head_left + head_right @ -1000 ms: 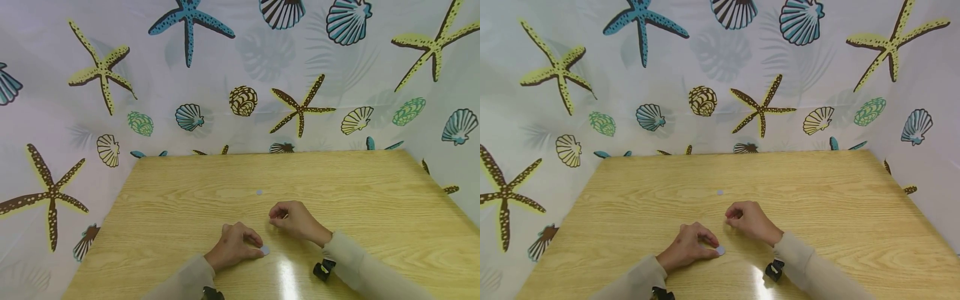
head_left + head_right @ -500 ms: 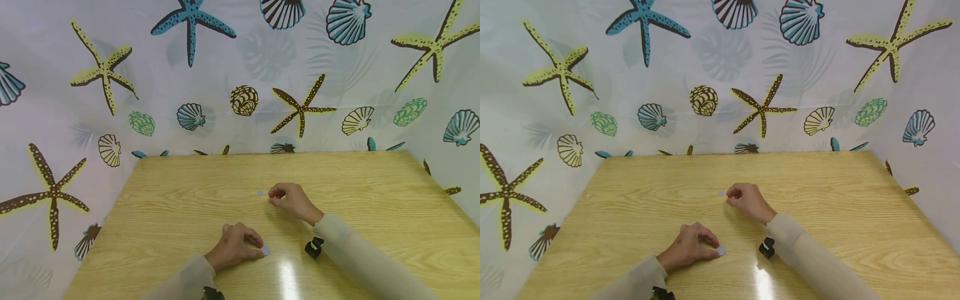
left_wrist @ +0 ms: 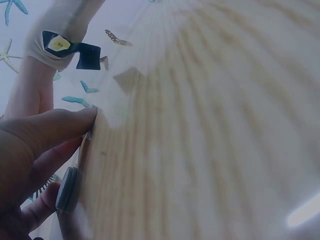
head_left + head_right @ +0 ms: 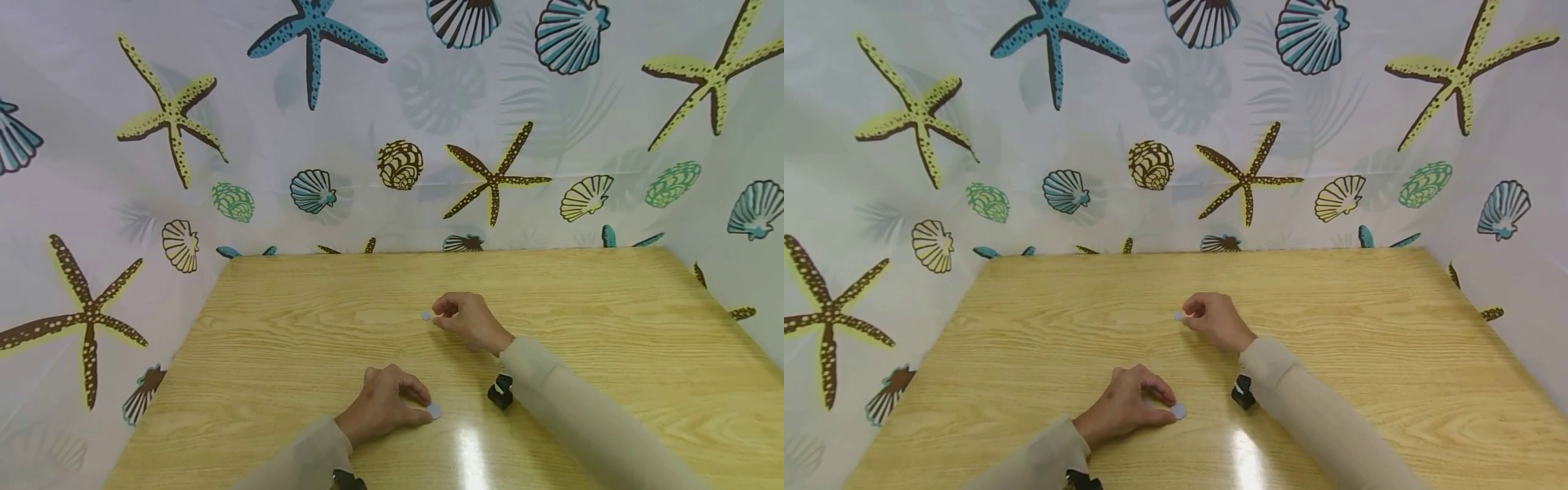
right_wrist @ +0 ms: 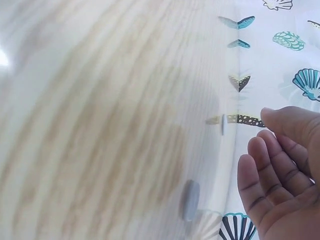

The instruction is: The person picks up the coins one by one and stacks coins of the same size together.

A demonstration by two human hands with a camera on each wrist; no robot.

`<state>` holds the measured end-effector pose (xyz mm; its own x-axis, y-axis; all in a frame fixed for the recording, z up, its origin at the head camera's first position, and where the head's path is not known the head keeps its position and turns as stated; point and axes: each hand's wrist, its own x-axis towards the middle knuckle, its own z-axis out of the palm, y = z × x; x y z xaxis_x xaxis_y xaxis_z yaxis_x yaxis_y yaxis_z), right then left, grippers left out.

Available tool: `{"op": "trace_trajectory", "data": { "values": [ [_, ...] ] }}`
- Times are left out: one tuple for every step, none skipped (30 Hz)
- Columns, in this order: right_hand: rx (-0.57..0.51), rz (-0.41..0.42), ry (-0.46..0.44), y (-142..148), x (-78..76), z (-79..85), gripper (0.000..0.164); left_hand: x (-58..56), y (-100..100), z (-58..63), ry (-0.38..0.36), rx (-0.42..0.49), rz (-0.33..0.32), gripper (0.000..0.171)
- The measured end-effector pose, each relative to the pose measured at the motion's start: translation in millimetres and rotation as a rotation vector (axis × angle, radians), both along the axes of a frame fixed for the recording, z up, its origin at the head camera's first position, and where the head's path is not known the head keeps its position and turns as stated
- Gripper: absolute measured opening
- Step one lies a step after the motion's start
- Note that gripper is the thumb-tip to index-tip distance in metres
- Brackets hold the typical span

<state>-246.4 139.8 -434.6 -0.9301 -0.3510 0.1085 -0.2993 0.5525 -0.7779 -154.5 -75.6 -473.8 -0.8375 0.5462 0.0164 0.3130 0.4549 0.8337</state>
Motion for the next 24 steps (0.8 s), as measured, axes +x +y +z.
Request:
{"op": "trace_trajectory", "data": {
  "values": [
    [-0.004, 0.0, 0.0, -1.0, -1.1, -0.9, 0.015, -0.1, 0.0, 0.2, 0.001, 0.0, 0.001, 0.015],
    [-0.005, 0.002, 0.003, -1.7, -2.3, -2.1, 0.015, -0.1, 0.0, 0.3, 0.002, -0.001, 0.001, 0.015],
    [-0.006, 0.001, 0.005, -2.5, -3.4, -3.1, 0.015, -0.1, -0.1, 0.3, 0.003, -0.003, 0.002, 0.014],
    [-0.003, 0.0, 0.008, -3.0, -5.0, -4.6, 0.015, -0.2, -0.1, 0.4, 0.003, -0.005, 0.002, 0.014],
    [0.003, -0.001, 0.008, -3.5, -6.8, -6.0, 0.015, -0.2, -0.2, 0.2, 0.005, -0.008, 0.002, 0.014],
    [0.01, -0.002, 0.006, -3.9, -8.2, -6.9, 0.015, -0.1, -0.3, 0.1, 0.005, -0.009, 0.002, 0.014],
    [0.018, -0.001, 0.002, -4.4, -9.4, -7.7, 0.015, -0.1, -0.5, -0.2, 0.005, -0.01, 0.002, 0.014],
    [0.027, 0.003, 0.002, -4.6, -11.0, -8.8, 0.016, 0.1, -0.6, -0.5, 0.005, -0.009, 0.002, 0.014],
    [0.036, 0.005, 0.0, -5.0, -12.5, -9.5, 0.016, 0.2, -0.7, -0.8, 0.005, -0.009, 0.002, 0.014],
    [0.046, 0.007, -0.001, -5.3, -13.8, -10.2, 0.016, 0.4, -0.7, -1.1, 0.005, -0.008, 0.002, 0.015],
    [0.053, 0.01, -0.003, -5.8, -14.8, -10.7, 0.016, 0.5, -0.7, -1.4, 0.005, -0.005, 0.001, 0.015],
    [0.058, 0.01, -0.002, -6.1, -15.5, -11.0, 0.016, 0.8, -0.7, -1.4, 0.006, 0.0, 0.001, 0.015],
    [0.066, 0.013, 0.001, -6.1, -16.6, -11.8, 0.017, 0.9, -0.6, -1.5, 0.006, 0.001, 0.001, 0.015],
    [0.073, 0.014, 0.005, -6.1, -17.8, -12.7, 0.016, 1.0, -0.5, -1.4, 0.006, 0.004, -0.001, 0.015],
    [0.078, 0.01, 0.004, -6.6, -18.8, -13.2, 0.016, 1.0, -0.3, -1.3, 0.008, 0.004, -0.001, 0.015],
    [0.082, 0.008, 0.002, -7.0, -19.9, -13.8, 0.017, 1.0, -0.2, -1.2, 0.01, 0.005, -0.002, 0.015],
    [0.086, 0.006, 0.0, -7.5, -21.1, -14.4, 0.017, 0.9, -0.1, -1.0, 0.012, 0.005, -0.002, 0.015],
    [0.089, 0.005, -0.004, -7.9, -21.8, -14.5, 0.018, 0.9, -0.1, -0.7, 0.013, 0.006, -0.002, 0.015],
    [0.09, 0.005, -0.011, -8.4, -22.7, -14.7, 0.019, 0.8, -0.1, -0.6, 0.013, 0.004, -0.001, 0.015],
    [0.088, 0.004, -0.019, -9.1, -23.5, -14.7, 0.019, 0.7, 0.0, -0.3, 0.015, 0.004, 0.0, 0.015],
    [0.084, 0.004, -0.027, -9.8, -24.1, -14.6, 0.02, 0.5, 0.1, -0.2, 0.017, 0.004, 0.002, 0.015],
    [0.081, 0.008, -0.034, -10.2, -24.6, -14.7, 0.021, 0.4, 0.1, -0.1, 0.018, 0.004, 0.003, 0.015],
    [0.079, 0.015, -0.036, -10.4, -25.0, -14.6, 0.022, 0.2, 0.3, 0.1, 0.019, 0.004, 0.004, 0.015],
    [0.076, 0.018, -0.043, -10.7, -25.2, -14.7, 0.022, 0.0, 0.4, 0.1, 0.019, 0.003, 0.006, 0.015]
  ]
}}
